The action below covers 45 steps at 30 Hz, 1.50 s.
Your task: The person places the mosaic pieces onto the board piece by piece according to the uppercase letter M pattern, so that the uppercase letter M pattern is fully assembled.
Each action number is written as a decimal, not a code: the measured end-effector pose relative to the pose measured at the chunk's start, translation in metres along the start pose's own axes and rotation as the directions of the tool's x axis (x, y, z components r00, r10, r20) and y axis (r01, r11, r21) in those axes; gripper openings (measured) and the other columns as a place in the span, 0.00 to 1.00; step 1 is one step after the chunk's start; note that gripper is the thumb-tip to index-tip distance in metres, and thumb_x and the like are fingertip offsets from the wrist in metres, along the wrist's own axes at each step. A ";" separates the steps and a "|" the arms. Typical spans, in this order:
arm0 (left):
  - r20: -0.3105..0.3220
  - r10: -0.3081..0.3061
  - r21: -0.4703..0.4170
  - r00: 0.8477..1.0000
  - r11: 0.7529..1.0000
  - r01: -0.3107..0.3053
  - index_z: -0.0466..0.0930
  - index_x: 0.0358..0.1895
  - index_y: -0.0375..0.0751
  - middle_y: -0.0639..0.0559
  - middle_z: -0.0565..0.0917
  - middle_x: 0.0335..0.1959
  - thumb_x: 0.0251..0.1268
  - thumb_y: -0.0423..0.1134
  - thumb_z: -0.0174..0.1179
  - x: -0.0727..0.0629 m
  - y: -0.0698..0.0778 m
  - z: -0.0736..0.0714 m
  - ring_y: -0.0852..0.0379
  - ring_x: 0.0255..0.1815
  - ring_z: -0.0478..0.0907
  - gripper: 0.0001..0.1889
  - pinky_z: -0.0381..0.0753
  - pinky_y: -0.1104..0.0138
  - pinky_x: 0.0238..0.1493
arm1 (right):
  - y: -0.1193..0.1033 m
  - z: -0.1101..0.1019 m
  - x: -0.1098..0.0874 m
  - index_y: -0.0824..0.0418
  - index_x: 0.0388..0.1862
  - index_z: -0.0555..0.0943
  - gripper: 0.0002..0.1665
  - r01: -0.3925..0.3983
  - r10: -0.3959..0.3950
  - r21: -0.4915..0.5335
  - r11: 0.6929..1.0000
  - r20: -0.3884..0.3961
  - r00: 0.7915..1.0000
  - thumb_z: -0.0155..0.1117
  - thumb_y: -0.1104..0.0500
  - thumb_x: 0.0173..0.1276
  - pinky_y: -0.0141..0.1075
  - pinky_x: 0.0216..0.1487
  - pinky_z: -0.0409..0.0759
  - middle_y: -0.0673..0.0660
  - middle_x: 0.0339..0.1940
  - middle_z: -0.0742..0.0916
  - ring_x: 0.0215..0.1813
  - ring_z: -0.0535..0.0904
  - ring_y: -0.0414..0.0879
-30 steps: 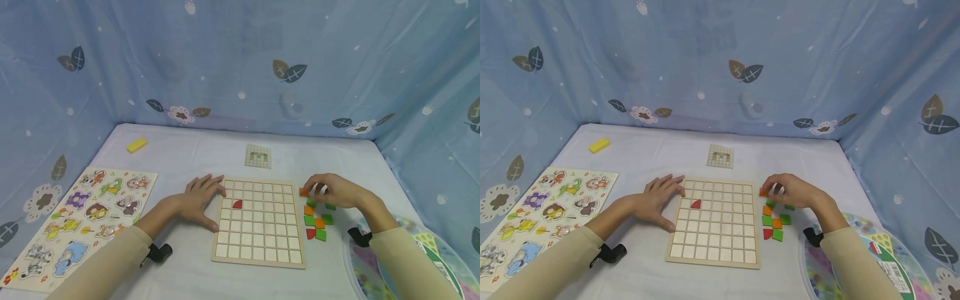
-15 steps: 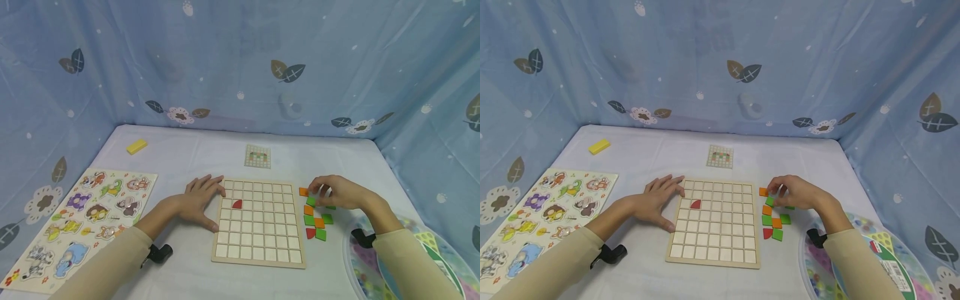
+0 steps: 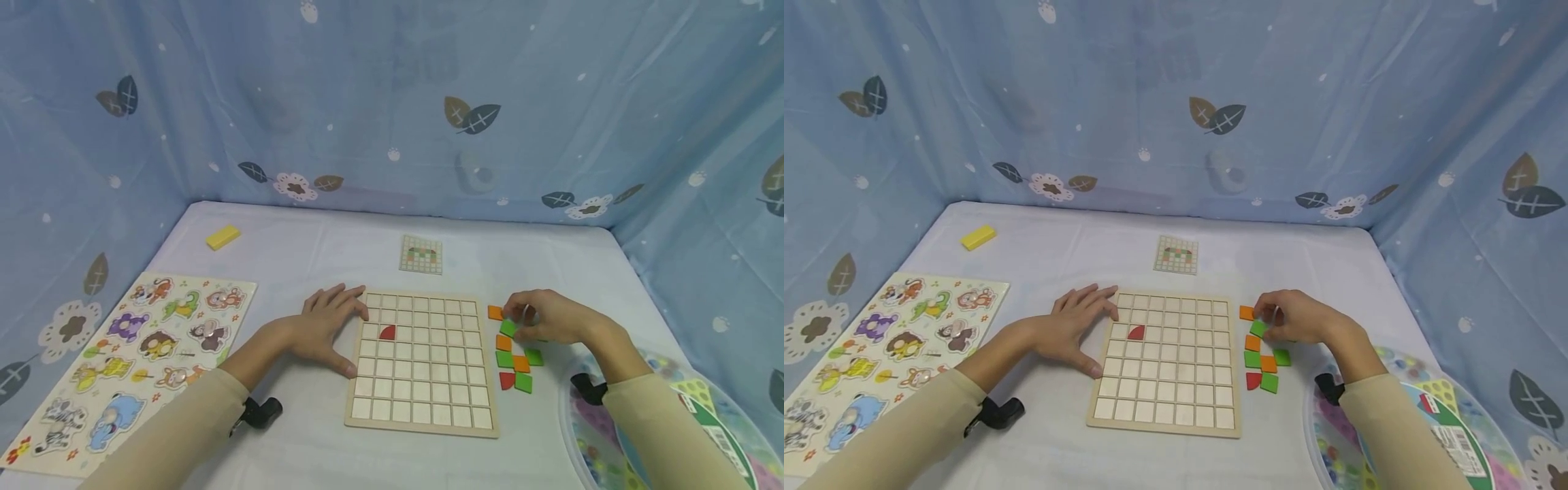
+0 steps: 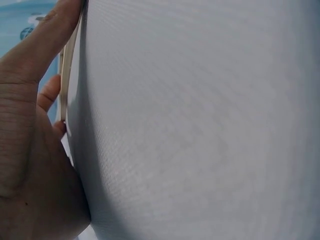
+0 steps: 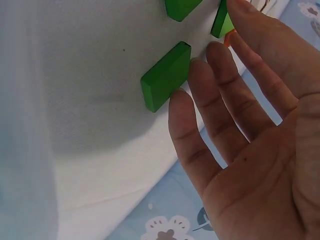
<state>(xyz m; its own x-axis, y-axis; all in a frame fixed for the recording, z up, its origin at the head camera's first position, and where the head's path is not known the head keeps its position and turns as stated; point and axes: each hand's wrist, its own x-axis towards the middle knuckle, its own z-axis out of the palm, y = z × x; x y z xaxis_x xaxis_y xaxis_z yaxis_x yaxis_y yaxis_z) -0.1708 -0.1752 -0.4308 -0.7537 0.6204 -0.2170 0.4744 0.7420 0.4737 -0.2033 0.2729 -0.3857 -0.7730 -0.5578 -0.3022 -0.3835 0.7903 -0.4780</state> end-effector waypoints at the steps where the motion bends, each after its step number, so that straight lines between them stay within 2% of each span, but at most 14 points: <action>1: 0.001 0.000 0.001 1.000 1.000 0.000 0.62 0.63 0.61 0.47 0.42 0.86 0.39 0.76 0.74 0.000 0.000 0.000 0.32 0.84 0.35 0.49 0.34 0.29 0.75 | 0.000 0.001 0.001 0.53 0.49 0.82 0.18 -0.005 0.005 -0.005 1.000 0.001 1.000 0.79 0.59 0.61 0.42 0.46 0.82 0.47 0.41 0.84 0.43 0.79 0.46; 7: 0.001 -0.003 0.016 1.000 1.000 0.003 0.62 0.64 0.62 0.48 0.43 0.86 0.39 0.77 0.73 0.002 0.000 0.000 0.33 0.84 0.35 0.49 0.34 0.30 0.75 | -0.007 0.004 0.005 0.53 0.46 0.82 0.19 -0.032 0.032 -0.038 0.999 -0.001 0.999 0.80 0.58 0.59 0.41 0.44 0.80 0.48 0.39 0.83 0.41 0.77 0.46; 12: -0.001 -0.003 0.019 1.000 1.000 0.003 0.62 0.64 0.62 0.49 0.43 0.86 0.40 0.77 0.72 0.002 -0.001 0.001 0.34 0.84 0.34 0.49 0.34 0.30 0.75 | -0.010 0.004 0.007 0.53 0.48 0.82 0.18 -0.037 0.037 -0.052 0.998 0.004 0.999 0.78 0.59 0.61 0.41 0.44 0.80 0.48 0.38 0.83 0.42 0.76 0.47; 16: -0.006 0.001 0.012 1.000 1.000 -0.001 0.63 0.64 0.62 0.49 0.43 0.86 0.40 0.77 0.73 0.001 -0.002 0.003 0.34 0.84 0.34 0.49 0.35 0.29 0.75 | -0.008 0.003 0.003 0.53 0.50 0.82 0.16 0.002 -0.002 -0.028 1.000 0.008 1.000 0.76 0.58 0.65 0.40 0.45 0.82 0.47 0.41 0.84 0.43 0.78 0.45; 20: -0.002 0.003 -0.002 1.000 1.000 -0.003 0.63 0.64 0.61 0.48 0.43 0.86 0.40 0.77 0.73 0.001 -0.001 0.004 0.33 0.84 0.34 0.49 0.35 0.29 0.75 | -0.004 0.001 -0.002 0.54 0.53 0.82 0.15 0.078 -0.078 0.048 0.996 0.002 0.997 0.72 0.58 0.69 0.37 0.43 0.83 0.48 0.45 0.85 0.43 0.80 0.43; 24: -0.001 -0.007 0.005 1.000 1.000 0.007 0.62 0.64 0.62 0.49 0.42 0.86 0.39 0.77 0.73 0.001 -0.001 0.004 0.34 0.84 0.34 0.49 0.34 0.30 0.76 | -0.002 0.001 -0.006 0.56 0.58 0.80 0.17 0.147 -0.146 0.150 0.978 -0.017 0.989 0.69 0.58 0.73 0.36 0.44 0.84 0.51 0.48 0.85 0.46 0.80 0.45; 31: -0.004 -0.005 0.012 1.000 1.000 0.005 0.63 0.64 0.62 0.49 0.42 0.86 0.39 0.77 0.73 0.002 -0.002 0.003 0.34 0.84 0.34 0.48 0.34 0.30 0.76 | -0.004 0.001 -0.008 0.60 0.60 0.80 0.17 0.197 -0.191 0.272 0.942 -0.049 0.980 0.66 0.58 0.75 0.37 0.47 0.85 0.56 0.54 0.84 0.48 0.81 0.48; 38: 0.004 -0.017 0.011 1.000 1.000 0.017 0.63 0.63 0.62 0.50 0.42 0.86 0.39 0.77 0.73 0.002 -0.001 0.003 0.35 0.84 0.34 0.49 0.34 0.31 0.76 | -0.004 0.001 -0.003 0.64 0.61 0.78 0.18 0.290 -0.286 0.347 0.892 -0.065 0.956 0.65 0.61 0.75 0.39 0.46 0.86 0.63 0.52 0.84 0.46 0.83 0.52; 45: -0.005 -0.011 0.010 1.000 1.000 0.011 0.63 0.63 0.61 0.49 0.43 0.86 0.39 0.76 0.74 0.001 -0.001 0.002 0.34 0.84 0.35 0.48 0.35 0.30 0.76 | -0.010 0.005 0.004 0.65 0.61 0.78 0.19 0.283 -0.279 0.380 0.881 -0.066 0.958 0.66 0.61 0.74 0.39 0.46 0.86 0.64 0.56 0.83 0.49 0.82 0.49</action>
<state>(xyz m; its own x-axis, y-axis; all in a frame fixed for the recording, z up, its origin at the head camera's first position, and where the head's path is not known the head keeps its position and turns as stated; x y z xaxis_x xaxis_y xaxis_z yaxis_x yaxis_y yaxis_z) -0.1712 -0.1747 -0.4330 -0.7610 0.6111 -0.2179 0.4706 0.7511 0.4630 -0.1996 0.2614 -0.3861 -0.6668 -0.7383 -0.1018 -0.3640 0.4418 -0.8200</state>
